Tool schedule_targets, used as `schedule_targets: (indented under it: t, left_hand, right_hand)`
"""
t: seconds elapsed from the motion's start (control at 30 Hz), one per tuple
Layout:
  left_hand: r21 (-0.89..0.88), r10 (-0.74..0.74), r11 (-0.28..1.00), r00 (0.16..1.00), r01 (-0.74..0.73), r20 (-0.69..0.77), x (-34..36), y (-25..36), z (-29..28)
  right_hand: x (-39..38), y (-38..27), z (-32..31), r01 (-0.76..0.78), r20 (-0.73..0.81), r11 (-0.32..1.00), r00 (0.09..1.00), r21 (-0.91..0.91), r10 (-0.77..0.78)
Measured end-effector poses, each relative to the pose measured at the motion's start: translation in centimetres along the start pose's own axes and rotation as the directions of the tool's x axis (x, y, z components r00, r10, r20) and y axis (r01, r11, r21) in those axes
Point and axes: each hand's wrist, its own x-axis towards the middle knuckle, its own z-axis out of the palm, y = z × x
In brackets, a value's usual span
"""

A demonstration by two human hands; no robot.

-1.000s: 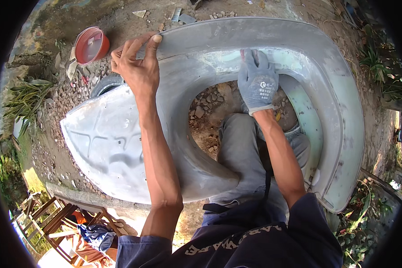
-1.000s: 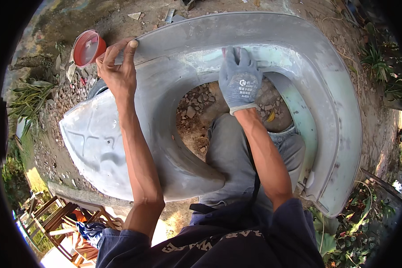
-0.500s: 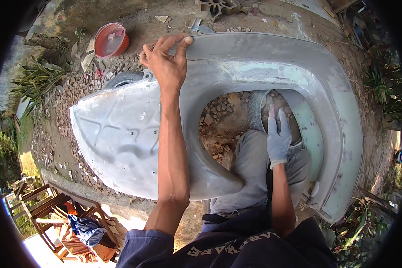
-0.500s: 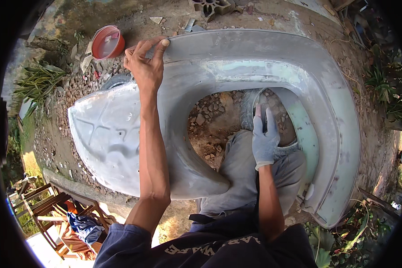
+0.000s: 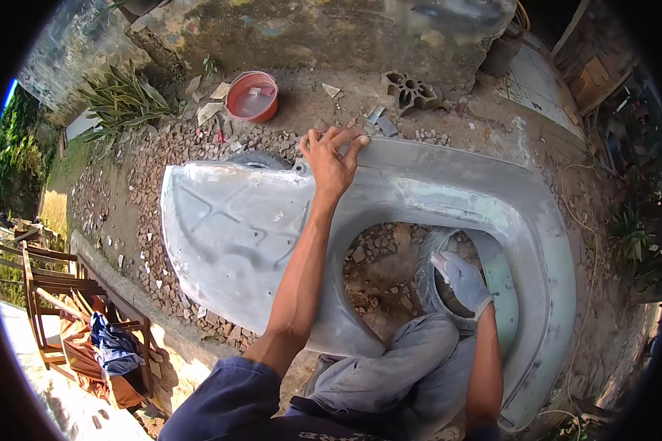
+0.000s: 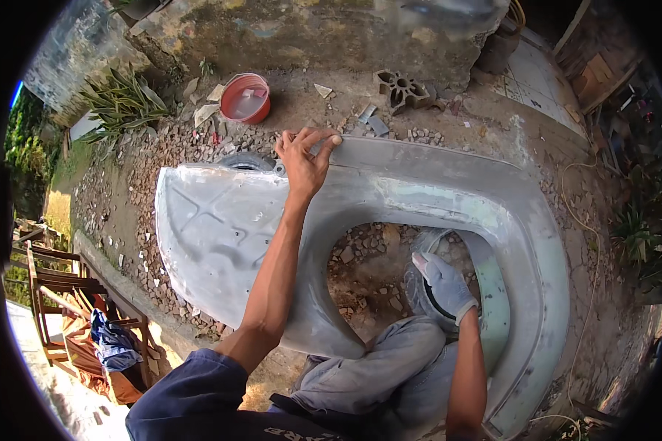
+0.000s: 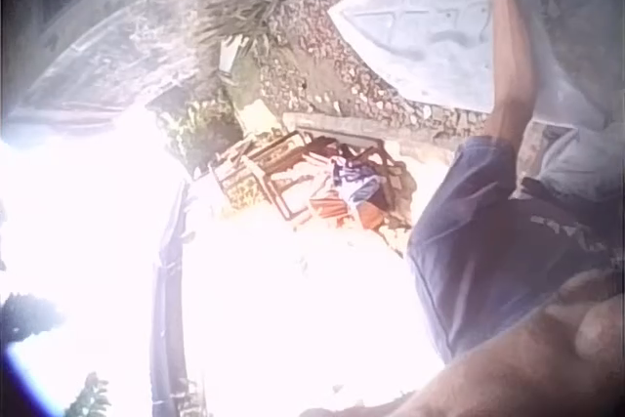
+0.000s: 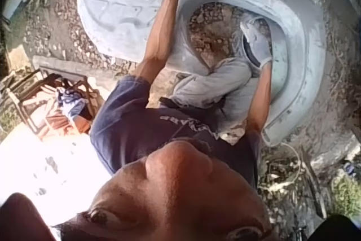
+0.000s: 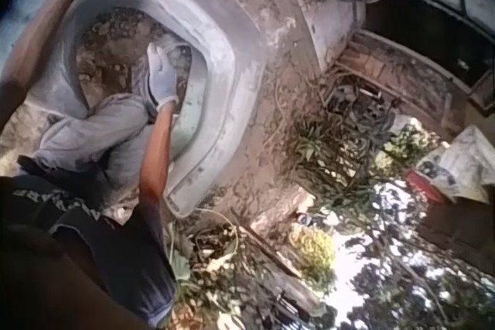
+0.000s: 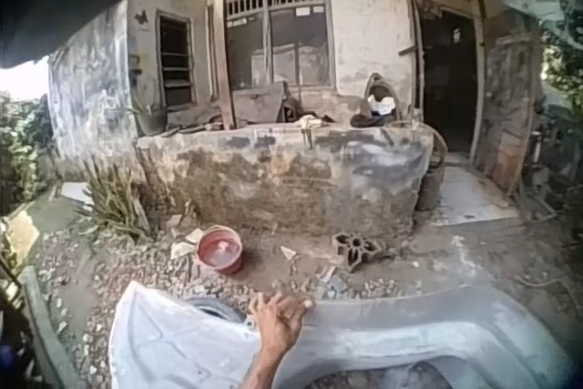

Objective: Sanding a large plastic motorcycle fairing or body component to prepare it for painting.

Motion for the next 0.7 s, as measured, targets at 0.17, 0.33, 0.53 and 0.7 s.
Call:
schedule_targets:
  t: [0.17, 0.33, 0.53, 0.7]
  left_hand:
    - [0.055, -0.091, 0.995, 0.982, 0.083, 0.165, 1.5, 1.6, -1.1]
    - [0.226, -0.157, 0.971, 0.921, 0.078, 0.356, 3.6, 1.4, -2.1]
    - [0.344, -0.314, 0.935, 0.654, 0.087, 0.689, 4.2, 3.6, -2.3]
    - [0.323, -0.318, 0.937, 0.707, 0.133, 0.631, 4.0, 2.3, -2.5]
  right_hand:
    - [-1.4, -1.8, -3.2, -0.554, 0.236, 0.504, 0.793, 0.663, 0.562]
    - [-2.9, -8.2, -3.3, -0.585, 0.439, 0.154, 0.734, 0.796, 0.519]
    - [-7.1, -13.0, -2.8, -0.608, 0.368, 0.184, 0.664, 0.773, 0.651]
    - [-6.6, -18.0, -6.1, -0.588, 0.041, 0.579, 0.721, 0.565, 0.692]
